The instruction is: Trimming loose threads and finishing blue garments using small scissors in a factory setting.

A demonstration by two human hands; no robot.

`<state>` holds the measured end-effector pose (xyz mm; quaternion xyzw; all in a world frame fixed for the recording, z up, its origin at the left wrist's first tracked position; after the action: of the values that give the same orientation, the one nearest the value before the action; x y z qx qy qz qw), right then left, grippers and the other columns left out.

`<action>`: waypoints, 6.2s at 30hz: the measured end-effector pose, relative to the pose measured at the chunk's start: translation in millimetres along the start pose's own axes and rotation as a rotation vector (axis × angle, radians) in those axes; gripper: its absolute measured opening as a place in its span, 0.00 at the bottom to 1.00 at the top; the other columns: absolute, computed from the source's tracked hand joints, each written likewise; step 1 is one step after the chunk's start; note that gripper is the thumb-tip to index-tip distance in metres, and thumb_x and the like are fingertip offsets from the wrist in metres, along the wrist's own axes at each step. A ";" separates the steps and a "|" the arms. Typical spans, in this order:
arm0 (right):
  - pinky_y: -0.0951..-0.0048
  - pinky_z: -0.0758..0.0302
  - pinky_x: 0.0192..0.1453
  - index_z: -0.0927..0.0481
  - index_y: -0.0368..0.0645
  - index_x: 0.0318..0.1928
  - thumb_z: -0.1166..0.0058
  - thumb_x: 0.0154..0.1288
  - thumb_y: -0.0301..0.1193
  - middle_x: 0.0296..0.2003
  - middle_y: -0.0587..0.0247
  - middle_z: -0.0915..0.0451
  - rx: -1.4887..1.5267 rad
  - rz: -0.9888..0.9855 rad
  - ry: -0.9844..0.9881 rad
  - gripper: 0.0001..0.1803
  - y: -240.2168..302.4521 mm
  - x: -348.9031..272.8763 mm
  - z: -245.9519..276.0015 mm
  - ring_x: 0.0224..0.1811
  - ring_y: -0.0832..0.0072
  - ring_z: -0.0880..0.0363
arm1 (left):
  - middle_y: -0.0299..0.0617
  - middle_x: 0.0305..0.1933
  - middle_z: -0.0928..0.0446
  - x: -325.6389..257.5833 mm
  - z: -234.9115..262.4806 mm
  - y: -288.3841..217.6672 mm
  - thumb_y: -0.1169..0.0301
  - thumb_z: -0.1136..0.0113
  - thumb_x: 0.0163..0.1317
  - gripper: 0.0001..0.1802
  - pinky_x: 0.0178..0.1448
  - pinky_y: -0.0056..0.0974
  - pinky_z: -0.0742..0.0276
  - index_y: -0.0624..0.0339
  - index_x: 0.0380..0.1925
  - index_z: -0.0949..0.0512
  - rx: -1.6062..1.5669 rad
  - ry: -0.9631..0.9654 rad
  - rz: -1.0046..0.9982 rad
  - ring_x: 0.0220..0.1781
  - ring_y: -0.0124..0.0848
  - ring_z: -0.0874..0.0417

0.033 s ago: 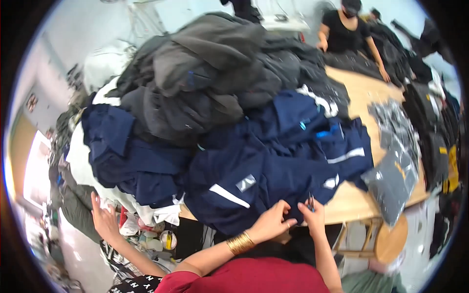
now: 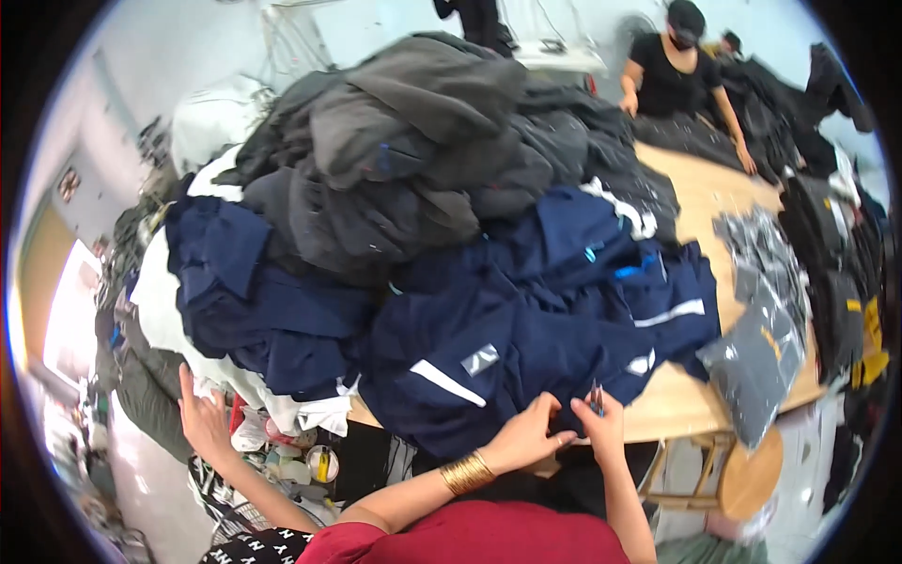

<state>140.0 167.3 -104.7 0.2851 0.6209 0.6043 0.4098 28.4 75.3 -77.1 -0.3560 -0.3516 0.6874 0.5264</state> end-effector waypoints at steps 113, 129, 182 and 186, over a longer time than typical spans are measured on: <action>0.84 0.54 0.17 0.22 0.42 0.29 0.37 0.52 0.33 0.17 0.78 0.31 0.193 -0.146 0.301 0.09 126.4 22.2 -45.8 0.14 0.92 0.44 | 0.25 0.25 0.28 -17.2 185.9 -7.0 0.71 0.45 0.62 0.08 0.38 0.20 0.37 0.65 0.26 0.25 -0.700 -0.239 -0.113 0.30 0.12 0.33; 0.86 0.53 0.17 0.23 0.42 0.34 0.37 0.50 0.29 0.20 0.80 0.33 0.193 -0.198 0.342 0.11 118.6 24.2 -54.5 0.16 0.93 0.44 | 0.27 0.27 0.25 -48.0 229.8 26.8 0.71 0.44 0.61 0.07 0.36 0.21 0.34 0.64 0.29 0.23 -0.745 -0.553 -0.078 0.29 0.13 0.29; 0.85 0.48 0.18 0.23 0.48 0.26 0.42 0.57 0.34 0.16 0.81 0.32 0.185 0.136 -0.115 0.07 159.5 86.9 -0.9 0.15 0.92 0.39 | 0.26 0.26 0.28 -47.0 238.5 -1.7 0.69 0.45 0.62 0.11 0.37 0.23 0.34 0.69 0.29 0.24 -0.332 -0.112 -0.055 0.31 0.15 0.32; 0.80 0.31 0.44 0.20 0.39 0.37 0.44 0.56 0.27 0.34 0.67 0.20 -0.304 0.516 0.074 0.08 172.0 61.6 -59.1 0.39 0.80 0.24 | 0.27 0.26 0.27 -26.6 212.7 -8.6 0.69 0.46 0.62 0.12 0.39 0.23 0.34 0.70 0.30 0.23 -0.410 -0.086 -0.062 0.32 0.15 0.31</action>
<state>34.3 207.5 50.5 0.3467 0.4448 0.7845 0.2578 -145.2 28.0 39.6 -0.4150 -0.5172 0.5994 0.4484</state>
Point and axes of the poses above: each hand's wrist, its own x-axis towards the middle knuckle, its own z-axis out of the back of the hand, y = z × x, the point moved 5 cm from there along x, towards the middle knuckle
